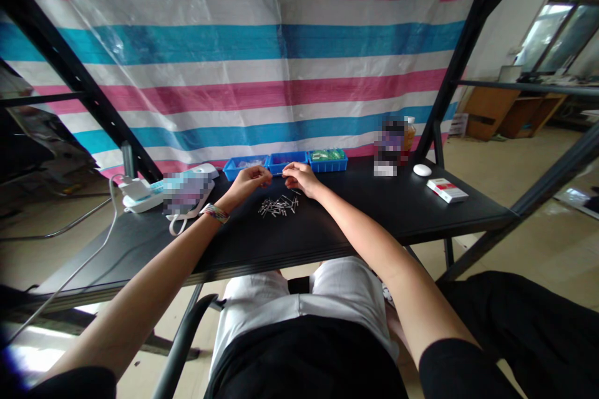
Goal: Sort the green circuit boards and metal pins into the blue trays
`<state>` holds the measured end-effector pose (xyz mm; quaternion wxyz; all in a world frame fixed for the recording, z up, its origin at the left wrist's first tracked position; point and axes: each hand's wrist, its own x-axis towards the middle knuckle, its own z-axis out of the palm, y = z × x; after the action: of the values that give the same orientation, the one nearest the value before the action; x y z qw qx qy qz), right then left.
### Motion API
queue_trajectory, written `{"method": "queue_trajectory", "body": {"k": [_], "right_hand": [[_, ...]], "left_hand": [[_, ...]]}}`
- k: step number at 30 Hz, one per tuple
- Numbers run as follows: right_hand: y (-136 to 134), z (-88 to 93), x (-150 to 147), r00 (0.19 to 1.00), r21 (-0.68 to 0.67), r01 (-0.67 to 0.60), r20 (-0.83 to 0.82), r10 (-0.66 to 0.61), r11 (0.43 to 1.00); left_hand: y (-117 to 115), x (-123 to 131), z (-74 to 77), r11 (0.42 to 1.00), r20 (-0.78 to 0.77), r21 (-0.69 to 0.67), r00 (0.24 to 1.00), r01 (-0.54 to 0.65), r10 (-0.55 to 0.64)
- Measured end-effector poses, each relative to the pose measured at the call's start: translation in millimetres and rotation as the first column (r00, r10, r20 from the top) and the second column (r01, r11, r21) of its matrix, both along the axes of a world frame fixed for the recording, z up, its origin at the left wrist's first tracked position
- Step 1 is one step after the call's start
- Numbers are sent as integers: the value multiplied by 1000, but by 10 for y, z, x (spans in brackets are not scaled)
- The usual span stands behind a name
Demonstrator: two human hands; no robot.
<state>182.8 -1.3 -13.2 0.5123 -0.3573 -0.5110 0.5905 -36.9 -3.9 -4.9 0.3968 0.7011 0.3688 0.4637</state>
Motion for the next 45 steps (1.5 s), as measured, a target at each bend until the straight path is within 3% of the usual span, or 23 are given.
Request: {"method": "queue_trajectory", "body": {"k": [12,16,19,22,26,30,32,35,37,39,45], "right_hand": [[39,-31,9,1000,75,-18,1,18,997],[164,-14,32,975,184,218,3,-223,958],[290,20,62,872,307,450,51,-486,839],[392,52,97,756,424,530,158,-636,735],[393,74,152,683,510,411,376,-626,755],[221,120,240,690,545,180,524,-500,819],[124,161,290,670,460,-7,661,-337,888],[37,213,341,531,253,-195,839,-115,948],[25,225,356,448,173,-242,893,-48,955],[36,218,365,415,153,-265,909,-31,952],[110,139,389,491,250,-306,868,-73,919]], "left_hand": [[5,15,-17,999,49,-44,999,-14,16],[25,8,-34,999,26,-31,1000,-11,12],[26,5,-53,997,-113,55,993,50,-44],[15,16,-61,975,-281,138,951,174,-130],[11,38,-58,916,-396,215,888,337,-234],[27,42,-73,906,-435,219,867,362,-241],[32,38,-89,916,-429,207,873,344,-231],[28,28,-108,941,-411,170,889,292,-202],[22,22,-114,957,-401,139,898,255,-181],[22,18,-120,966,-393,123,905,227,-163],[49,28,-150,979,-349,108,929,171,-124]]}}
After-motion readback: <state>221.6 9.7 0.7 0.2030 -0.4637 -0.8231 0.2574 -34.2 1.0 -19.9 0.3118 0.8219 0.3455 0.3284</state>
